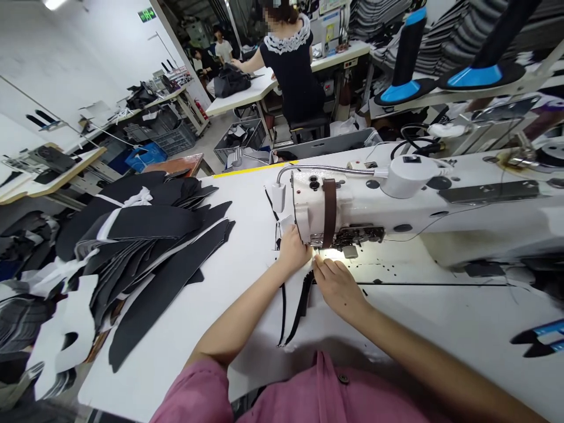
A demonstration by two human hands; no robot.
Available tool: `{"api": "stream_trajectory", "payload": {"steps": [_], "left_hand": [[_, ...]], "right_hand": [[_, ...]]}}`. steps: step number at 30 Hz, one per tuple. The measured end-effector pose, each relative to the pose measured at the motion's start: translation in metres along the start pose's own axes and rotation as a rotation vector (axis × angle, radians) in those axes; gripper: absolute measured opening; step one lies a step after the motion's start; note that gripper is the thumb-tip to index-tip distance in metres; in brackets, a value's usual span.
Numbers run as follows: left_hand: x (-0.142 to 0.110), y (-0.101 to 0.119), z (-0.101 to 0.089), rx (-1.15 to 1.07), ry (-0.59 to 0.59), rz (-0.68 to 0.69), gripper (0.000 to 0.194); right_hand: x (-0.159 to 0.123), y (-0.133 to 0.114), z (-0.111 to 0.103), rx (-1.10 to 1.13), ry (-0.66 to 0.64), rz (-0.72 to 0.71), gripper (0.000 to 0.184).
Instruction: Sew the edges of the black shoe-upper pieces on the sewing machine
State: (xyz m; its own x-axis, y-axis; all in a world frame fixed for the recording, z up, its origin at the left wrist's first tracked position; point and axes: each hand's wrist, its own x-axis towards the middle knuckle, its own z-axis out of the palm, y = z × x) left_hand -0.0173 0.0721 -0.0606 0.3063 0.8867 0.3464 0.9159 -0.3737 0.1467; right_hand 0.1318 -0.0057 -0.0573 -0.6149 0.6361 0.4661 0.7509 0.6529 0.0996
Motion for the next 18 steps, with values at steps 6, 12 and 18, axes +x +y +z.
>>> {"api": "stream_trajectory", "payload": {"steps": [6, 12, 18], "left_hand": [[-0.001, 0.003, 0.003, -0.013, 0.025, -0.035, 0.013], [-0.008, 0.007, -0.019, -0.136, -0.008, -0.151, 0.010], [-0.055, 0.022, -0.072, -0.183, -0.039, -0.137, 0.044]], "right_hand": [[-0.001, 0.001, 0.000, 0.030, -0.019, 0.006, 0.032], [0.001, -0.002, -0.003, 0.056, -0.049, 0.016, 0.032], [-0.008, -0.012, -0.013, 0.208, -0.071, 0.038, 0.032]]}}
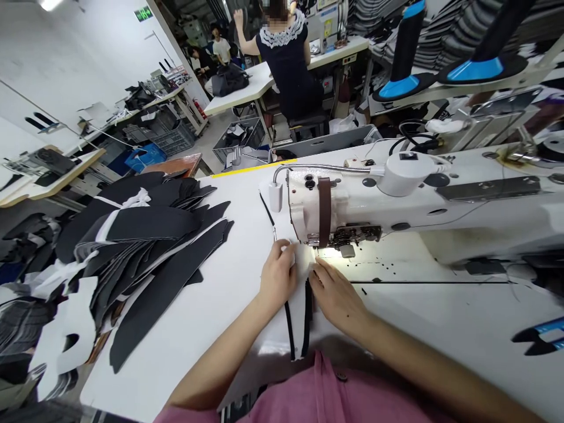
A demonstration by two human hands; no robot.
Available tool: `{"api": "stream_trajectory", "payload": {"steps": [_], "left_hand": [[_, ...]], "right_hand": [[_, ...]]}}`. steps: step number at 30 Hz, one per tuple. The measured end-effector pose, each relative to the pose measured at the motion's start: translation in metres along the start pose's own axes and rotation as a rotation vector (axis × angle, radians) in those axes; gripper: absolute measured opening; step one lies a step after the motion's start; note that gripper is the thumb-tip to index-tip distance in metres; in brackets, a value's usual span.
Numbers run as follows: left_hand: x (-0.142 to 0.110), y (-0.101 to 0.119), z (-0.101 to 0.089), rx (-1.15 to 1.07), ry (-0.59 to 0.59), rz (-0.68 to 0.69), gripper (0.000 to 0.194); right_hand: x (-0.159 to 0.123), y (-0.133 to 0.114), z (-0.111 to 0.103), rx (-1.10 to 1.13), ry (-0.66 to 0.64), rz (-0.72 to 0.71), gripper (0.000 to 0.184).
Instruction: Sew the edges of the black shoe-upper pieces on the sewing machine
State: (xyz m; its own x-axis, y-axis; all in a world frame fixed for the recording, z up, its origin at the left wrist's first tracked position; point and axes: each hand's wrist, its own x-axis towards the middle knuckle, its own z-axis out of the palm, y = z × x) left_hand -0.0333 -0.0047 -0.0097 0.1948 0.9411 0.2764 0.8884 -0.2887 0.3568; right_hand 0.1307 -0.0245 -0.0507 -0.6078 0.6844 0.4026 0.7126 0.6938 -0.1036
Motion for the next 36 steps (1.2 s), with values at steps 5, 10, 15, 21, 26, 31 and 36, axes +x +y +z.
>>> {"api": "stream_trajectory", "payload": {"steps": [5, 10, 15, 21, 26, 31, 36], "left_hand": [[-0.018, 0.013, 0.000, 0.148, -0.053, 0.135, 0.038], [-0.014, 0.019, 0.014, 0.071, 0.003, 0.240, 0.029], [-0.015, 0.015, 0.024, 0.133, -0.119, 0.305, 0.022], [-0.014, 0.014, 0.030, 0.125, -0.169, 0.338, 0.024], [-0.013, 0.014, 0.033, 0.155, -0.168, 0.346, 0.023], [-0.013, 0.015, 0.034, 0.219, -0.237, 0.390, 0.024], [-0.002, 0.016, 0.035, 0.238, -0.309, 0.312, 0.018]], "right_hand": [[-0.014, -0.007, 0.003, 0.027, -0.058, -0.045, 0.041], [-0.023, -0.012, 0.004, 0.028, -0.065, -0.020, 0.041], [-0.027, -0.017, 0.002, 0.029, -0.021, -0.017, 0.038], [-0.029, -0.016, 0.002, 0.004, 0.052, -0.042, 0.037], [-0.029, -0.016, 0.004, 0.019, 0.073, -0.033, 0.035], [-0.029, -0.017, 0.002, 0.047, 0.051, -0.020, 0.034], [-0.025, -0.008, 0.000, 0.126, 0.016, -0.002, 0.032]]}}
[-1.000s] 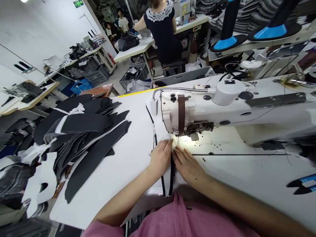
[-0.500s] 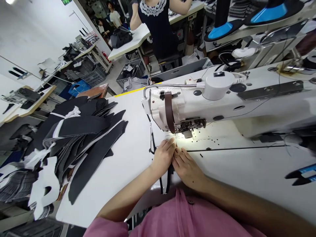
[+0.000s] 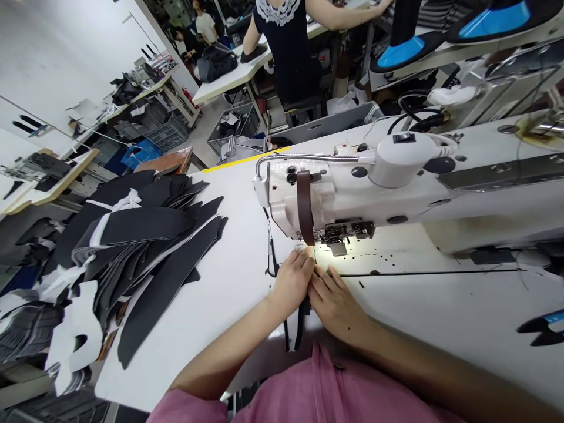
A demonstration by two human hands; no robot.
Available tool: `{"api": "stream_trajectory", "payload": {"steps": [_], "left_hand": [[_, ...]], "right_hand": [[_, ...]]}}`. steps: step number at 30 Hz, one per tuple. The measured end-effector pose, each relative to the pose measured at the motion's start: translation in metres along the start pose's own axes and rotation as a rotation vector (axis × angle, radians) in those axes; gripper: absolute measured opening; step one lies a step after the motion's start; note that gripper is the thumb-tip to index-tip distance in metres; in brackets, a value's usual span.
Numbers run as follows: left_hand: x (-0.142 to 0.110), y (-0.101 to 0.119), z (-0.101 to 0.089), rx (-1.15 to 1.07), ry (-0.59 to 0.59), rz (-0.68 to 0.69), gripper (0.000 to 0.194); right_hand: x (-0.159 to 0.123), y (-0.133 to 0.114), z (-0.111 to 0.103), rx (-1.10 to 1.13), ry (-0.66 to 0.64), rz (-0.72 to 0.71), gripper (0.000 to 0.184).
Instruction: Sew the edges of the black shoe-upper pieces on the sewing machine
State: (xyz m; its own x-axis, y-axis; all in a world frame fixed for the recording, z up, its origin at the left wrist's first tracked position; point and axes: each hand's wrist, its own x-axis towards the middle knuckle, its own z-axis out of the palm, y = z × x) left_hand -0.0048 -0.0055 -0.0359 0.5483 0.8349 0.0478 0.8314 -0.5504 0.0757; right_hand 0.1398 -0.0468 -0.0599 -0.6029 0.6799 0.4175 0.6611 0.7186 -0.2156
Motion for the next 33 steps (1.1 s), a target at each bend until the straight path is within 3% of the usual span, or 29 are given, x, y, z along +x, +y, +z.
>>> {"api": "stream_trajectory", "payload": {"steps": [7, 12, 22, 33], "left_hand": [[0.014, -0.008, -0.017, -0.107, 0.083, -0.088, 0.017], [0.013, -0.005, -0.027, -0.089, 0.074, -0.164, 0.017], [0.018, -0.019, -0.018, -0.132, 0.066, -0.073, 0.026], [0.026, -0.027, -0.015, -0.181, 0.055, -0.094, 0.023]], "right_hand": [[0.015, 0.019, -0.008, 0.187, -0.134, 0.037, 0.042], [0.017, 0.023, -0.008, 0.215, -0.115, 0.035, 0.041], [0.015, 0.023, -0.005, 0.205, -0.126, 0.064, 0.049], [0.016, 0.026, -0.001, 0.191, -0.139, 0.054, 0.048]]}}
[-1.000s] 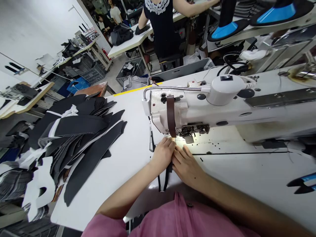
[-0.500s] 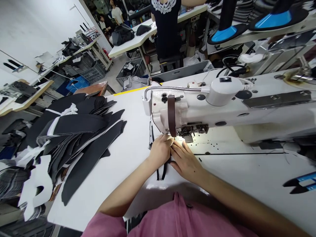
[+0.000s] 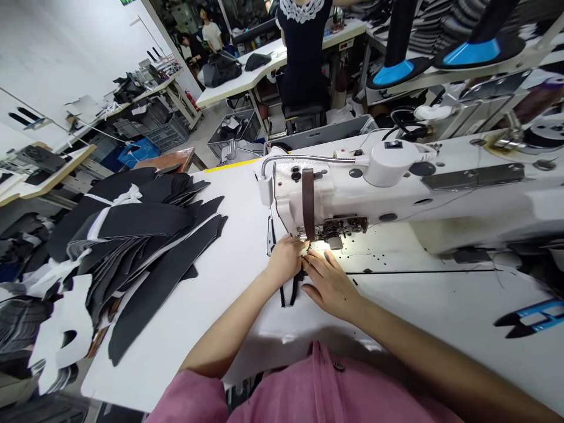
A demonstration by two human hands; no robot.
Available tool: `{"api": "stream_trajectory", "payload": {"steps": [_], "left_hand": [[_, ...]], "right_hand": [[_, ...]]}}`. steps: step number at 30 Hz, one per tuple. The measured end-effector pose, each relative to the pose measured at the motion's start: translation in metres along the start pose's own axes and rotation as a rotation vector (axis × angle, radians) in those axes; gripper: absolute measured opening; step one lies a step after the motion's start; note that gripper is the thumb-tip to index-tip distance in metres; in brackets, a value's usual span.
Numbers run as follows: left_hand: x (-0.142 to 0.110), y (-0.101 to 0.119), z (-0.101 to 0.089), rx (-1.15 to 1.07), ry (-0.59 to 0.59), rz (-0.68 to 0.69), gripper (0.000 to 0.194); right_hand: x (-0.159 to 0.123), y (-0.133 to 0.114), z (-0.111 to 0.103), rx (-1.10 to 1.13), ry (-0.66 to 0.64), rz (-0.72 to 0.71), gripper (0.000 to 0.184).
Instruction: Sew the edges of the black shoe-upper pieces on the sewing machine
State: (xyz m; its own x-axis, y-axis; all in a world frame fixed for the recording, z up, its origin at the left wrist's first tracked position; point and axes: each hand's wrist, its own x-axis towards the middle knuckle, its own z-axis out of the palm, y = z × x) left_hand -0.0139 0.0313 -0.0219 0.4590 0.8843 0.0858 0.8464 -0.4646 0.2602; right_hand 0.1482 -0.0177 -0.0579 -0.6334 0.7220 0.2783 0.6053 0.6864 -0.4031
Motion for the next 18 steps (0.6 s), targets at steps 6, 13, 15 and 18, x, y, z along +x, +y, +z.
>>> {"api": "stream_trajectory", "payload": {"steps": [6, 13, 15, 18], "left_hand": [[0.001, 0.000, 0.002, -0.033, 0.019, -0.028, 0.019], [0.005, -0.012, 0.001, -0.045, 0.029, -0.166, 0.031], [0.010, -0.018, -0.001, 0.018, 0.004, -0.165, 0.023], [0.017, -0.029, -0.007, 0.118, -0.016, -0.134, 0.012]], "right_hand": [[-0.001, -0.004, -0.004, 0.003, 0.029, -0.004, 0.039], [0.001, 0.056, -0.039, -0.283, 0.145, 0.320, 0.024], [-0.004, 0.068, -0.050, -0.290, 0.145, 0.267, 0.023], [-0.011, 0.053, -0.054, -0.315, 0.317, 0.268, 0.021]]}}
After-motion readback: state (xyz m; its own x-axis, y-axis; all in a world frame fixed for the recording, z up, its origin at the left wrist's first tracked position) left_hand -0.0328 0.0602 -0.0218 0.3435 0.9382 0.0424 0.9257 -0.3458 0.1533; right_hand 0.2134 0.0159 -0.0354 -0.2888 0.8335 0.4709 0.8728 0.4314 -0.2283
